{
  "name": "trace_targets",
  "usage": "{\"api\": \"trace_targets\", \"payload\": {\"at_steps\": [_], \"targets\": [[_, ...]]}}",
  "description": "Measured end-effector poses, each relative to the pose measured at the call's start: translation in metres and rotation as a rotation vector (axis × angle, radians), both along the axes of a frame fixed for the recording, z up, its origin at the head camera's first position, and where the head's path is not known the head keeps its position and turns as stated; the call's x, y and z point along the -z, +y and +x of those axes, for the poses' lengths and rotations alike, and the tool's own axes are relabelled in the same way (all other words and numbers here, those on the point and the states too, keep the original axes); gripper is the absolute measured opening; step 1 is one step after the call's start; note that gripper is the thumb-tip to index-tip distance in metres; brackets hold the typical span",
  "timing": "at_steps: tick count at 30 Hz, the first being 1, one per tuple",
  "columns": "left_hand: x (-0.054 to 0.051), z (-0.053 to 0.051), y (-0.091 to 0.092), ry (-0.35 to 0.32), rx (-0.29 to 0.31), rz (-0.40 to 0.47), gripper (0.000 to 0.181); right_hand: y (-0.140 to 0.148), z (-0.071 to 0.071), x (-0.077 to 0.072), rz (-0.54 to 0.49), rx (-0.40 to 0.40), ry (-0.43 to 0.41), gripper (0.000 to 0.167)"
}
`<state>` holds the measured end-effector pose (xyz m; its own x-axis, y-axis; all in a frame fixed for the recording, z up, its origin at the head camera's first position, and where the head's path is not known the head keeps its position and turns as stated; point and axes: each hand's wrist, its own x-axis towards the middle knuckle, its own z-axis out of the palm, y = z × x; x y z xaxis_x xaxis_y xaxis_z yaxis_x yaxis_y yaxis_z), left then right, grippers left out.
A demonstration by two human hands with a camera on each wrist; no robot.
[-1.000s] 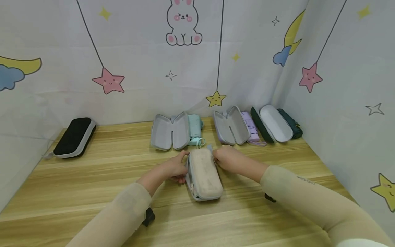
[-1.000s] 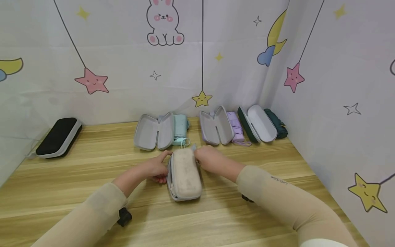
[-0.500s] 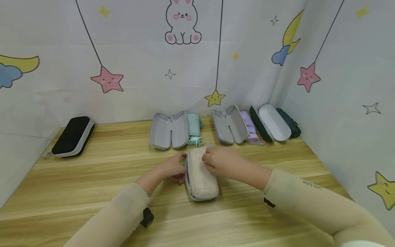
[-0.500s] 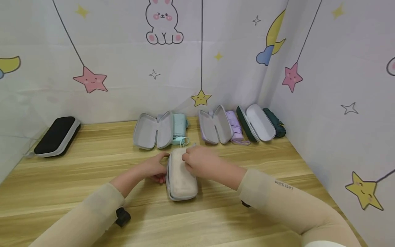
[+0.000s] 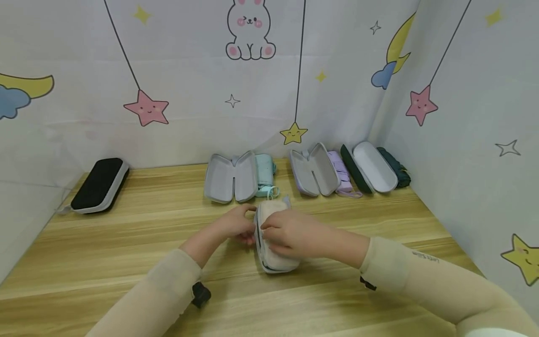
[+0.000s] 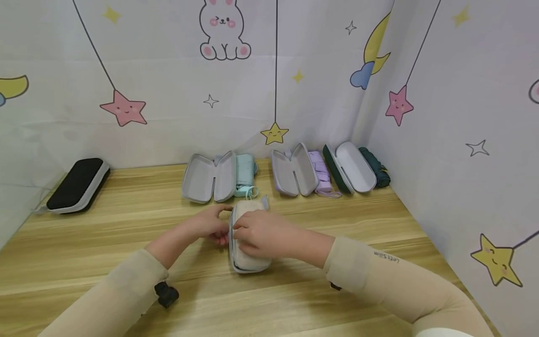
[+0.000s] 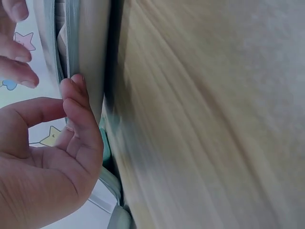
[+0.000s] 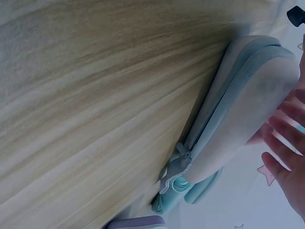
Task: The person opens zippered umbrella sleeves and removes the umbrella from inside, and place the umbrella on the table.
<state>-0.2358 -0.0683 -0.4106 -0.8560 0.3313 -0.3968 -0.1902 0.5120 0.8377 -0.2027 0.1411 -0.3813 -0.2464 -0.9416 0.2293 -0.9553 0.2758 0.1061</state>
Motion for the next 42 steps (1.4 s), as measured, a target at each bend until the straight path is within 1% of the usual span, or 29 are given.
{"api": "trace_targets", "payload": {"at_steps": [3, 7, 10, 13, 17, 19, 21, 24, 27, 30, 32, 34, 36, 39, 42], "targets": [[-0.005, -0.001, 0.001, -0.013, 0.001, 0.012, 0.069, -0.002, 0.002, 0.001, 0.05, -0.036, -0.013, 0.022], [-0.011, -0.002, 0.003, -0.018, 0.014, 0.036, 0.069, -0.002, 0.005, 0.0, 0.125, -0.036, -0.006, 0.027], [-0.013, -0.002, 0.004, -0.029, 0.017, 0.06, 0.069, 0.002, 0.006, -0.003, 0.131, -0.037, -0.006, 0.026], [-0.015, -0.001, 0.005, -0.04, 0.017, 0.074, 0.069, 0.009, 0.007, -0.005, 0.088, -0.064, 0.008, 0.022], [-0.017, 0.001, 0.005, -0.044, 0.009, 0.08, 0.071, 0.019, 0.005, -0.005, -0.005, -0.118, 0.049, 0.012], [-0.017, 0.003, 0.005, -0.043, 0.005, 0.083, 0.071, 0.024, 0.004, -0.005, -0.061, -0.139, 0.045, 0.006], [-0.017, 0.003, 0.005, -0.04, 0.004, 0.086, 0.073, 0.029, 0.003, -0.003, -0.11, -0.157, 0.035, 0.005], [-0.015, 0.004, 0.004, -0.035, 0.004, 0.088, 0.074, 0.034, 0.003, -0.003, -0.156, -0.16, 0.018, 0.007], [-0.012, 0.003, 0.003, -0.035, -0.004, 0.085, 0.074, 0.038, 0.004, -0.004, -0.161, -0.137, 0.024, 0.006], [-0.009, 0.004, 0.002, -0.036, -0.016, 0.086, 0.074, 0.041, 0.007, -0.004, -0.14, -0.079, 0.034, 0.005], [-0.008, 0.005, 0.002, -0.037, -0.025, 0.094, 0.075, 0.041, 0.01, -0.004, -0.117, -0.004, 0.032, 0.006], [-0.008, 0.007, 0.002, -0.037, -0.032, 0.108, 0.078, 0.039, 0.013, -0.003, -0.084, 0.1, 0.014, 0.008], [-0.007, 0.01, 0.003, -0.046, -0.043, 0.125, 0.081, 0.037, 0.018, -0.001, -0.048, 0.226, -0.018, 0.013], [-0.005, 0.015, 0.006, -0.07, -0.065, 0.15, 0.088, 0.031, 0.024, 0.003, -0.012, 0.402, -0.1, 0.026], [-0.003, 0.02, 0.01, -0.089, -0.084, 0.17, 0.093, 0.025, 0.028, 0.008, -0.01, 0.528, -0.198, 0.038]]}}
